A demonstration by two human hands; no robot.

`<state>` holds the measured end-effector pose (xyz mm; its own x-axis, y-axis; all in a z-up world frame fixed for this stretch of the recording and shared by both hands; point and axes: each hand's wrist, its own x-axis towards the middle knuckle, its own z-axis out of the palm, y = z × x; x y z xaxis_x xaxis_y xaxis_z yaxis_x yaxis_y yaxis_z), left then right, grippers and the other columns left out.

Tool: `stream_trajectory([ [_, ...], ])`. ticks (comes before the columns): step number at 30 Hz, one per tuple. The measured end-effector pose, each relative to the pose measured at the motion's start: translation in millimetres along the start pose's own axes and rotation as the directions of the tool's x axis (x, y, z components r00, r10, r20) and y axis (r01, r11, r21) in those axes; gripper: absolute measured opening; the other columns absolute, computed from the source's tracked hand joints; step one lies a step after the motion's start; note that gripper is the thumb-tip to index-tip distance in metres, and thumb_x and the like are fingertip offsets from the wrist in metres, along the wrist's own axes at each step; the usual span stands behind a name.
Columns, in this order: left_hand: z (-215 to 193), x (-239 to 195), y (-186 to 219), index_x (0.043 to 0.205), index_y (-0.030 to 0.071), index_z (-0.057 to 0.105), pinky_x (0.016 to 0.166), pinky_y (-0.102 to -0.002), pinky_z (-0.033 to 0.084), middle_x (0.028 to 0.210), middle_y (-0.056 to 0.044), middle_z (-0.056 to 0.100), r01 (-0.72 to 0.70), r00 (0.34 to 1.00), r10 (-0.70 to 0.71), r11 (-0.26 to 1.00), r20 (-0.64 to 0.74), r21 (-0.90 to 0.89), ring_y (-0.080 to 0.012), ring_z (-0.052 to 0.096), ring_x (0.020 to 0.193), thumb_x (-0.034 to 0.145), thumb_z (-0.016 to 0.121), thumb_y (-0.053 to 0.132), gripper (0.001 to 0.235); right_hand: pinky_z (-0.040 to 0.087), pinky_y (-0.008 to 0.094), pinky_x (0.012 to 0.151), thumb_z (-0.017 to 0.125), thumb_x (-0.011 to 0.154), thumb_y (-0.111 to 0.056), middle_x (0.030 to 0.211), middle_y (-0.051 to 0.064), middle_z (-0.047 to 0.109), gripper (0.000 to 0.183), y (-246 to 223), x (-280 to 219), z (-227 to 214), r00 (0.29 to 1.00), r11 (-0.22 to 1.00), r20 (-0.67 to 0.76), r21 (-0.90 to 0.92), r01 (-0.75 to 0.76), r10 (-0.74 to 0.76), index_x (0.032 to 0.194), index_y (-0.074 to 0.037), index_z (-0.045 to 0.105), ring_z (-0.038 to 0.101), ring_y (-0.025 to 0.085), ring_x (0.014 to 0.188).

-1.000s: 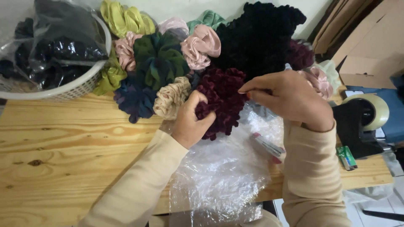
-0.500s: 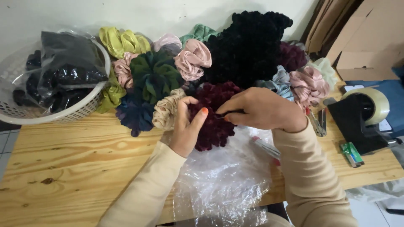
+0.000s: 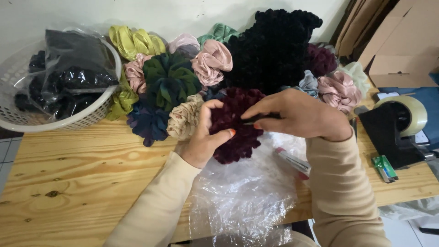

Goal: Using a small tool to adjust or repair fabric scrunchies on a table as part of shipping preparation.

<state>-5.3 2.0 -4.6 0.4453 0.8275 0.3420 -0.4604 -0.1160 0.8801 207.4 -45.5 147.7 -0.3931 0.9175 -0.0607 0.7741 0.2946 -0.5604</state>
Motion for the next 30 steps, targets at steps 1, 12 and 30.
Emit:
stream_trajectory([
  [1, -2.3, 0.0, -3.1, 0.133, 0.013, 0.045, 0.095, -0.029, 0.049, 0.113, -0.005, 0.061, 0.000, 1.000, 0.000, 1.000, -0.002, 0.000, -0.0118, 0.056, 0.105, 0.083, 0.077, 0.001, 0.061, 0.061, 0.042, 0.078, 0.072, 0.086, -0.023, 0.100, 0.001, 0.082, 0.031, -0.3, -0.5, 0.2, 1.000, 1.000, 0.002, 0.000, 0.000, 0.000, 0.115, -0.028, 0.079, 0.078, 0.024, 0.096],
  [12, -5.5, -1.7, -16.5, 0.105, 0.011, 0.063, 0.081, -0.026, 0.042, 0.088, 0.001, 0.057, 0.005, 0.999, 0.003, 0.988, -0.054, 0.156, -0.0078, 0.048, 0.090, 0.101, 0.067, 0.020, 0.011, 0.060, 0.039, 0.066, 0.066, 0.093, -0.012, 0.087, 0.012, 0.079, 0.032, -3.0, 0.5, 2.3, 0.992, 0.994, -0.096, 0.066, 0.086, -0.080, 0.122, -0.017, 0.078, 0.077, 0.025, 0.076],
  [30, -5.2, -0.7, -33.6, 0.102, 0.013, 0.061, 0.081, -0.023, 0.048, 0.092, 0.001, 0.067, 0.065, 0.991, -0.049, 0.989, -0.123, 0.130, -0.0078, 0.059, 0.088, 0.086, 0.084, 0.011, 0.027, 0.059, 0.037, 0.063, 0.068, 0.093, -0.014, 0.079, 0.007, 0.078, 0.027, 3.2, -0.5, 0.3, 0.985, 0.999, -0.175, -0.047, -0.019, 0.011, 0.115, -0.021, 0.081, 0.074, 0.022, 0.072],
])
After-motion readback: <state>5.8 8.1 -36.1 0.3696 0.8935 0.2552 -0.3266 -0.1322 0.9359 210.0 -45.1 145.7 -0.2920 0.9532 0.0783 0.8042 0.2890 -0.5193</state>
